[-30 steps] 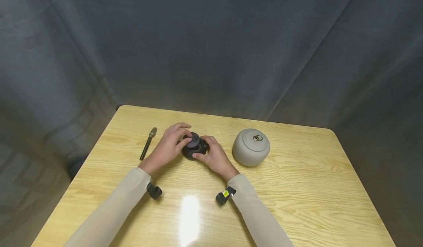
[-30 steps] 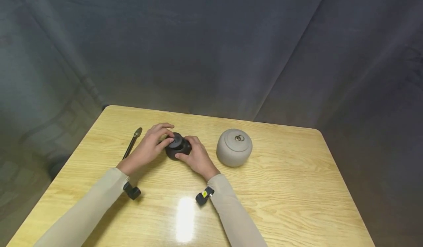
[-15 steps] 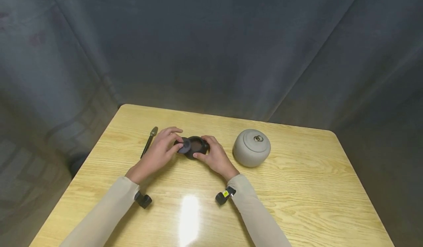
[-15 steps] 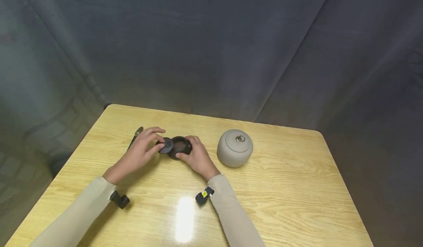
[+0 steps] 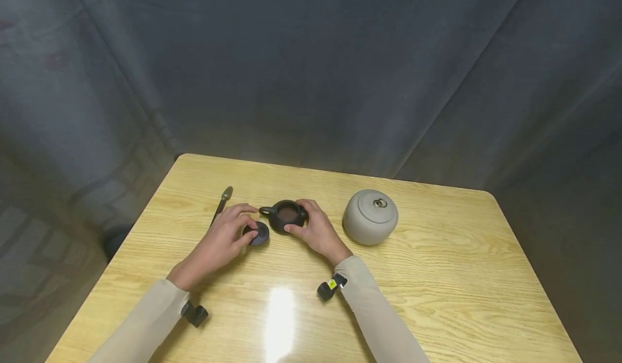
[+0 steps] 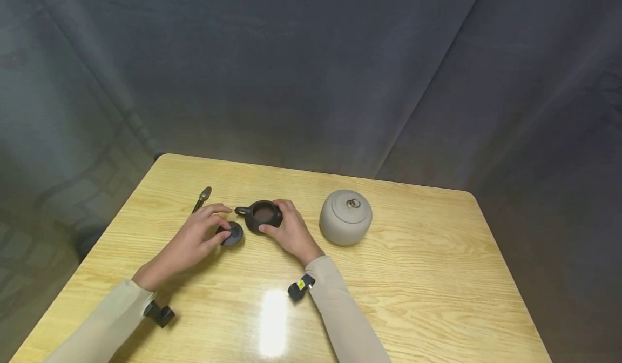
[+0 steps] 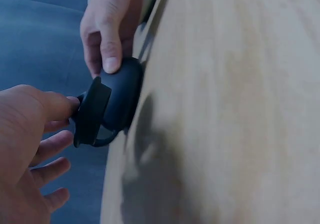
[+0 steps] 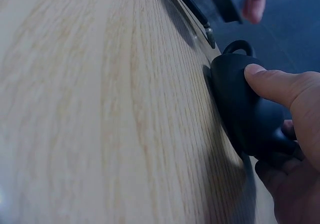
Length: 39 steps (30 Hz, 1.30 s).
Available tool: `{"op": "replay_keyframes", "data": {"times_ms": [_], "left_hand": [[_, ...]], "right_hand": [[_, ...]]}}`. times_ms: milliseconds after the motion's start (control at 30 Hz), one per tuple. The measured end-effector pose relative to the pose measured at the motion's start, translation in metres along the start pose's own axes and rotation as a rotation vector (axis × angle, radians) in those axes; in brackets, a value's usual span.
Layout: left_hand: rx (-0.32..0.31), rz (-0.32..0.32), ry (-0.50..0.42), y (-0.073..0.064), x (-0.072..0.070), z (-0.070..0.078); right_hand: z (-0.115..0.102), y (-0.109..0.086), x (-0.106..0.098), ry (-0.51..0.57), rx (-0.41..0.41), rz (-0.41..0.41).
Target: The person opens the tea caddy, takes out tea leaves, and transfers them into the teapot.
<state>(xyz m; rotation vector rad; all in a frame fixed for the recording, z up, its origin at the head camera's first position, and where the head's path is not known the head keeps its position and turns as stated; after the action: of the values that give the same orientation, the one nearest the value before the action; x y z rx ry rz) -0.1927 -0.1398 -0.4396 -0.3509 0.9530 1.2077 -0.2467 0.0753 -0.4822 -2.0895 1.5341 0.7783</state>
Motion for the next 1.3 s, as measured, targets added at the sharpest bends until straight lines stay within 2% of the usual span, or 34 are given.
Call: {"op": "replay_keyframes", "data": {"times_ms": [233, 600, 1033, 1300], "left_hand": [[0.001, 0.009, 0.012, -0.007, 0.010, -0.010], [-0.053, -0.049, -0.021, -0.012, 0.022, -0.020], [0.010, -0.002, -0.008, -0.010, 0.014, -0.010], [0.013, 0.010, 0.002, -0.009, 0.006, 0.000]], "right_hand": [[0.000, 0.000, 0.000, -0.003, -0.007, 0.004], [-0.001, 0.000, 0.000, 0.001, -0.008, 0.011], [-0.006, -0.004, -0.001, 0.009, 0.021, 0.025], [-0.014, -0.010, -0.008, 0.010, -0.016, 0.048]]}}
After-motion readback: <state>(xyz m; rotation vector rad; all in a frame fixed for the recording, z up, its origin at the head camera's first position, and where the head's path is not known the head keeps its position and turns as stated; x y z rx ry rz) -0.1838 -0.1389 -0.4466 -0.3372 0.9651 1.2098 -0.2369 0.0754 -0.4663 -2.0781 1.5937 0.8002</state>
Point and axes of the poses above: each hand's wrist, its own y-axis towards the middle knuckle, its own x-axis out of the palm, z = x × y, the point moved 7 cm from there along y, towards the middle knuckle, and after that the axes turned 3 degrees about -y, right-handed, at the moved point
